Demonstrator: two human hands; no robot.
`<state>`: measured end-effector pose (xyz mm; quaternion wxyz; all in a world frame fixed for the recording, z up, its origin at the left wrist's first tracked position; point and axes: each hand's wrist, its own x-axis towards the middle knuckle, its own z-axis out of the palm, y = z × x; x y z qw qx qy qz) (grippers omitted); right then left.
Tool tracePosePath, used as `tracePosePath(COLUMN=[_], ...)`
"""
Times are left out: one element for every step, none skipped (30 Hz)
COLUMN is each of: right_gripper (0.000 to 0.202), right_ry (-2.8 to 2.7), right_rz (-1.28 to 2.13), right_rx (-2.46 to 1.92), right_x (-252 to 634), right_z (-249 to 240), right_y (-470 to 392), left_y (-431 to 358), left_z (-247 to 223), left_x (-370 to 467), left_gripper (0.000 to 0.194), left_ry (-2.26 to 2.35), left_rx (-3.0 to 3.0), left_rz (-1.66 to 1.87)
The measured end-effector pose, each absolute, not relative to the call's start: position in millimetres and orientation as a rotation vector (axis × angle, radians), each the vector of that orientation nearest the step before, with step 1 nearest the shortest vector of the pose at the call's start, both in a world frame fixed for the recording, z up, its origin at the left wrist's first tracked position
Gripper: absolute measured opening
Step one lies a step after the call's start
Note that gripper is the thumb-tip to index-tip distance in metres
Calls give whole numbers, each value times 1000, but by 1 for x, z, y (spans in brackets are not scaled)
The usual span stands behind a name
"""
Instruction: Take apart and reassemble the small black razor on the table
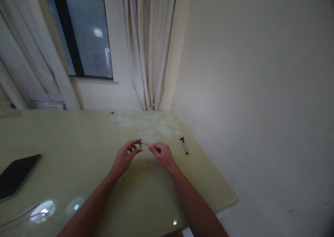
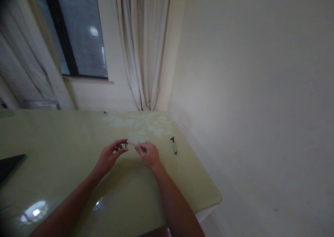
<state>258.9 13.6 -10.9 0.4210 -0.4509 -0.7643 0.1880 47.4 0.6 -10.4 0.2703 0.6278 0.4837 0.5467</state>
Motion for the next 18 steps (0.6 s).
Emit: tracePosePath(right_gripper=[32, 33, 34, 34, 34, 34, 34, 33, 33, 34, 35, 35, 36, 36, 36, 35, 35, 34], right_ry=[-1904, -1898, -1896, -1899, -1908, -1920, -1930, -1934, -1931, -1919, -1898, -1882, -1884, -1897, -1916, -1938, -1959, -1968], right_rz=[471, 478, 494, 516, 539, 557, 567, 568, 559, 548, 539, 541, 554, 575, 599, 615, 616, 604], right_rx=[-1130, -1118, -1097, -1066, -1033, -1007, -993, -994, -1010, -1035, -1060, -1073, -1068, -1051, -1033, -1022, -1028, -1048], right_x=[259, 258, 258, 257, 255, 255, 254, 254, 255, 256, 257, 258, 259, 259, 260, 260, 260, 260], right_z=[-11, -11, -10, -10, -10, -10, -9, -9, -9, -10, -10, -10, -10, -10, -9, -9, -9, -9], right_y=[13, 13, 12, 11, 10, 9, 9, 9, 10, 10, 11, 12, 12, 12, 12, 12, 12, 12], left_y=[1, 1, 1, 1, 0, 0, -1, -2, -2, -2, -3, -2, -2, -2, -1, -1, 0, 0], left_z=[-9, -8, -6, -5, -4, -4, -3, -3, -4, -4, -4, -5, -5, -6, -7, -7, -8, -8], left_x=[46, 44, 43, 43, 43, 43, 44, 45, 46, 47, 48, 48, 48, 48, 47, 46, 46, 45], left_gripper=[43, 43, 43, 42, 42, 42, 41, 41, 41, 41, 40, 40, 40, 39, 39, 39, 40, 40], left_ry=[1315, 1328, 1337, 1338, 1330, 1318, 1306, 1299, 1296, 1298, 1302, 1306, 1306, 1304, 1306, 1309, 1314, 1319], left_rx=[1686, 1680, 1677, 1679, 1687, 1697, 1708, 1716, 1721, 1722, 1721, 1721, 1722, 1723, 1724, 1724, 1720, 1715], left_rz=[1486, 1502, 1515, 1521, 1521, 1517, 1514, 1513, 1513, 1516, 1517, 1517, 1516, 1515, 1516, 1516, 1517, 1518])
